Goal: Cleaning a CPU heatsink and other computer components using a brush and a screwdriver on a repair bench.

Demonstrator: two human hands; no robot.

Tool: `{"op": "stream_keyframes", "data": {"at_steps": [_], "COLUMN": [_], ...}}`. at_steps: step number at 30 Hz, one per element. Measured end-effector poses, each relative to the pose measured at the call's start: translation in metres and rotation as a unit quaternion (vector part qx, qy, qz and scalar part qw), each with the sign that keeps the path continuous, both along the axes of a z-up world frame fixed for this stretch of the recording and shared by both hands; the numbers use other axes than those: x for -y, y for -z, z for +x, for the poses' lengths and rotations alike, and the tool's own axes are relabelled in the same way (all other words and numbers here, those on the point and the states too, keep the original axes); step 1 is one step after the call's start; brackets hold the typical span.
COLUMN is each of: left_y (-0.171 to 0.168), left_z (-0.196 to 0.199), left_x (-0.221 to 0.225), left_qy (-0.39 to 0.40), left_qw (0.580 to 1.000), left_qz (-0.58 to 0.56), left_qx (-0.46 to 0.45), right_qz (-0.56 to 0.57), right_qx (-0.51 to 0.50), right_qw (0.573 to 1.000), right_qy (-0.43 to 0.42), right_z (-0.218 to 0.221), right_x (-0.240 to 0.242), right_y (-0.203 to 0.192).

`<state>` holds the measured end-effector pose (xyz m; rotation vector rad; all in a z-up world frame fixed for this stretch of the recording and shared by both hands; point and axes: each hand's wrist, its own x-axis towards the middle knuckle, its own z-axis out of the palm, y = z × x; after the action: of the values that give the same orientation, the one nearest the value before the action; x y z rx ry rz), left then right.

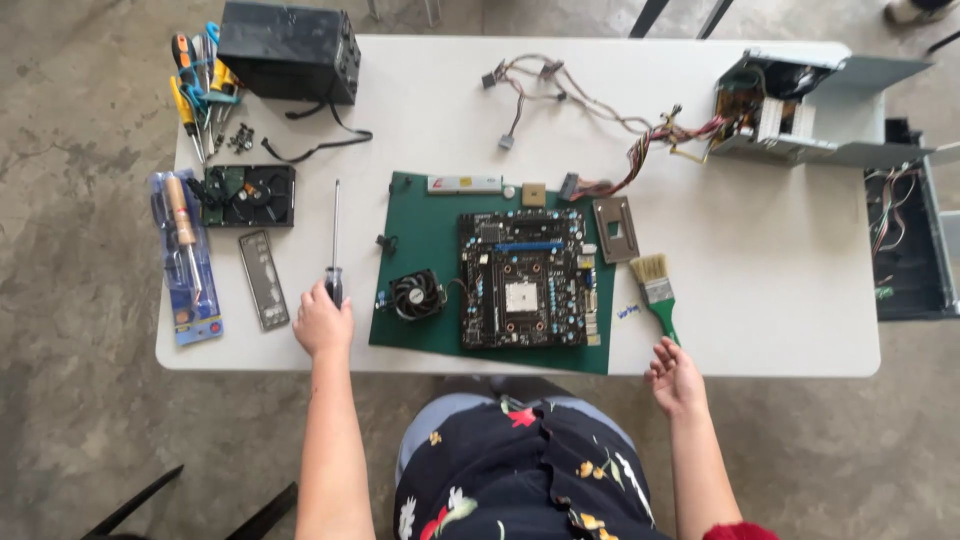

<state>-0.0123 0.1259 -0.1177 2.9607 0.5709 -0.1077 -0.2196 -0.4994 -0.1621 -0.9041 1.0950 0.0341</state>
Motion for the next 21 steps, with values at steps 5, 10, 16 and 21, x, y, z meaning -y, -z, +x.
{"op": "stream_keyframes", "data": {"at_steps": [5,10,16,21], "left_y": [-0.029,-0.027,-0.12,-0.155], "left_z": [-0.014,-0.051,-0.109,-0.125], "left_x": [0.025,0.065,0.143,0.18], "left_qy": [-0.143,-0.327,-0.36,-0.236], "left_qw": [0.976,0.803,0.601,0.562], "left_qz": [-0.153,-0.473,-0.709,-0.792], "left_qx": [0.055,0.158,0.088,0.027], "right_qz": [-0.063,-0.176,-0.367,-0.404], "right_qx": [0.001,-0.009,0.062,0.425], "right_qw": [0.997,0.974,0.734,0.542], "right_qy": [-0.048,-0.143,-0.569,-0.602], "right_z": [0.017,0.046,0.083,0.08], "right_x": [-0.02,-0.074,-0.193,-0.277], "right_y": [-0.07,-0.142,-0.267,-0.26]}}
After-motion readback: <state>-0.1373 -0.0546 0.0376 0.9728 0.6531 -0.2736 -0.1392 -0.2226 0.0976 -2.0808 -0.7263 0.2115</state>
